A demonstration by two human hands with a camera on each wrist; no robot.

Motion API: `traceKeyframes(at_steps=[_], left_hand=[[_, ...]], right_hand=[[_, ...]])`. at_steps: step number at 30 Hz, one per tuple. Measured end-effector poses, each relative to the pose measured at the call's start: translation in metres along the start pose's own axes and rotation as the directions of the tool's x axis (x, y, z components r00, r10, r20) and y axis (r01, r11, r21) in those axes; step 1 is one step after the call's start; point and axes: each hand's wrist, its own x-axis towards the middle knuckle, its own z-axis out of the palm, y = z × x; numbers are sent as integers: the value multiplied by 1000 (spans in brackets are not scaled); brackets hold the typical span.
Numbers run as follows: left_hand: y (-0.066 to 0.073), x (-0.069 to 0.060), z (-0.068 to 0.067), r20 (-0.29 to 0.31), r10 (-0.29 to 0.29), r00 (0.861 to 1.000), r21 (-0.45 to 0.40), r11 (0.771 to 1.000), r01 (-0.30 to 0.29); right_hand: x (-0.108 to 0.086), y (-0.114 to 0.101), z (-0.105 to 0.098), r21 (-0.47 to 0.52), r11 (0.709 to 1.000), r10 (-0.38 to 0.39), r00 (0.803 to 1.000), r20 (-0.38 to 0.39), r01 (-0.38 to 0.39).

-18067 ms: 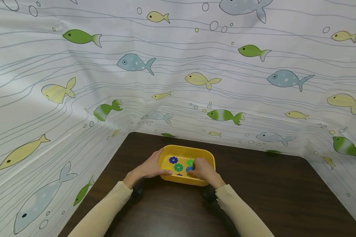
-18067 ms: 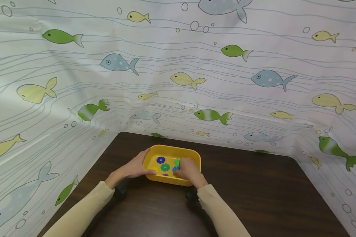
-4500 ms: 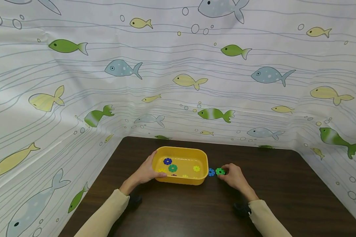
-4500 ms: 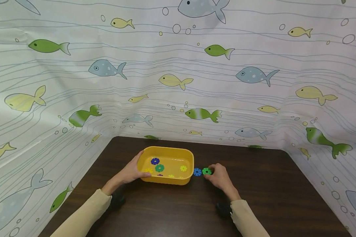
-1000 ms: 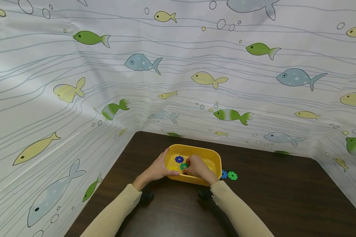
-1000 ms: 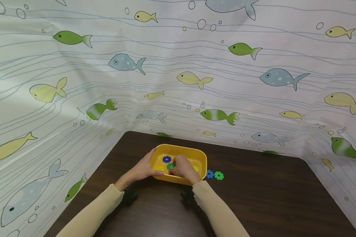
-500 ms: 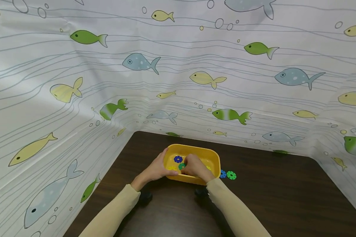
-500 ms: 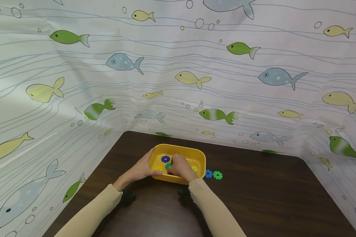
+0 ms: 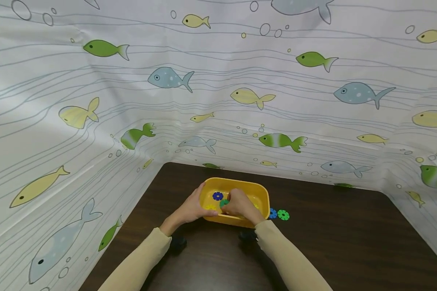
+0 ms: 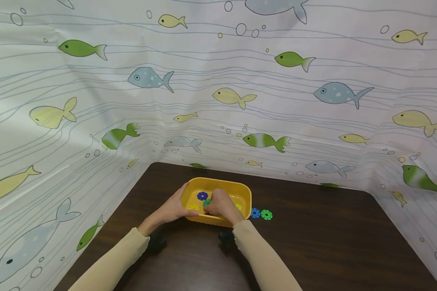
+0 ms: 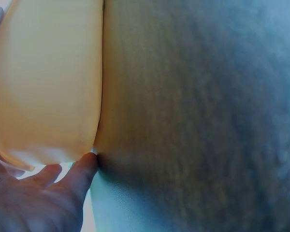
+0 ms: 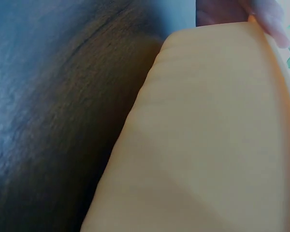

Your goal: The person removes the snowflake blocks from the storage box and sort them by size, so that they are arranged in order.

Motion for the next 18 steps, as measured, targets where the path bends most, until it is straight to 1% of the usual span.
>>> traceKeyframes(at_steps=[5, 9, 12, 18], left_hand=[[-1, -1, 1, 0, 20, 1000, -2, 1000, -20], [-1, 0, 1, 9, 25, 1000, -22, 999, -24], [-1, 0, 1, 13, 20, 1000, -21, 1000, -20], [0, -1, 0, 7, 14, 1000, -18, 1000, -14]], right_hand=[[-7, 4, -5, 0, 1000, -15, 999, -35, 15], [-15, 9, -11, 2, 1000, -21, 997, -72, 21], [-22, 14, -18, -1, 1000, -28, 995, -100, 28], [-36, 22, -32, -37, 997, -74, 984, -162, 69]])
